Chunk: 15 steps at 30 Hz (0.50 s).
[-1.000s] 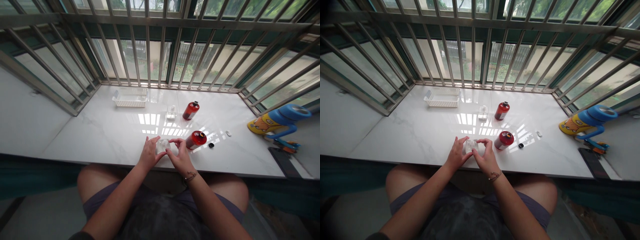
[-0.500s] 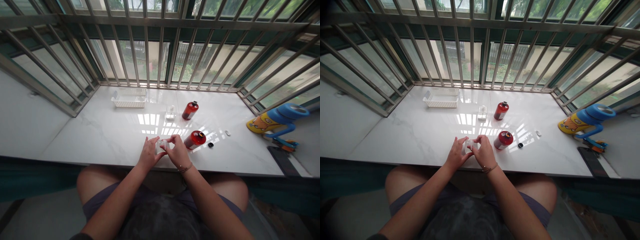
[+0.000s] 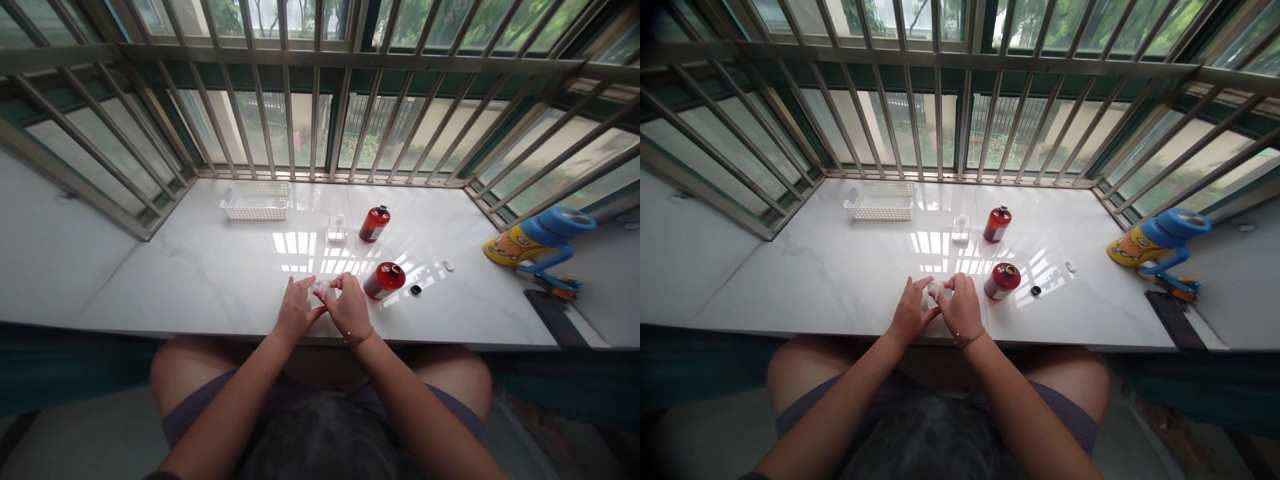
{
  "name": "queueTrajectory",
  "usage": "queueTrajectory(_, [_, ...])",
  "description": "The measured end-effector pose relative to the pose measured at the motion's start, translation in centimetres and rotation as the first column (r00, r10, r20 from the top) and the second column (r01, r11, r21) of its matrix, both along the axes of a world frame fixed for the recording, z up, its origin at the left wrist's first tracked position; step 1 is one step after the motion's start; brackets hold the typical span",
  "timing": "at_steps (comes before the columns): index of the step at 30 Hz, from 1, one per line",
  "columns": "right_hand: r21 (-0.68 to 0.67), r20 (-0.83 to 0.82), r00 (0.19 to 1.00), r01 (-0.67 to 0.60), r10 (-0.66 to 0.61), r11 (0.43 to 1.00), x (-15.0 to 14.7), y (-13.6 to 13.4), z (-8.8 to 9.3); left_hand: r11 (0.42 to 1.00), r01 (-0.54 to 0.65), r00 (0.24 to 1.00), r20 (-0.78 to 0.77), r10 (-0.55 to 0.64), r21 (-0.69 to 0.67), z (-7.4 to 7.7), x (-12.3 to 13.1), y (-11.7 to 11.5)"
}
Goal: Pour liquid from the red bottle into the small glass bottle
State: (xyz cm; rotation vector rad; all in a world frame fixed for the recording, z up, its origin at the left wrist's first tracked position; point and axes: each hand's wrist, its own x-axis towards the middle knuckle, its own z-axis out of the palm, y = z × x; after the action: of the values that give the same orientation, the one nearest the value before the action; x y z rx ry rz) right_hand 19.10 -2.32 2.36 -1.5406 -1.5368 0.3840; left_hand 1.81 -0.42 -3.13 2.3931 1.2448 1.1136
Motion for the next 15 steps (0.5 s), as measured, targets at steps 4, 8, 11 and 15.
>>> queueTrajectory(4, [-0.003,0.008,1.0,-0.004,0.004,1.0,0.1,0.3,-0.1,1.0,-0.024,1.0,0.016,0.024,0.002,-0.2,0.1,0.1])
queueTrajectory(8, [-0.013,-0.013,1.0,0.009,-0.01,1.0,0.6,0.0,0.1,0.999,-0.04,0.999,0.036,0.04,-0.018,-0.3,0.4,0.1])
queueTrajectory(11, [0.052,0.007,0.999,-0.052,0.052,0.997,1.9,-1.5,0.7,0.998,-0.035,0.999,0.035,0.037,-0.047,0.0,0.5,0.2])
queueTrajectory(15, [0.201,0.081,0.997,-0.006,-0.011,0.98,6.0,-4.7,1.2,0.998,-0.028,1.0,-0.009,0.028,-0.062,0.7,0.6,1.1])
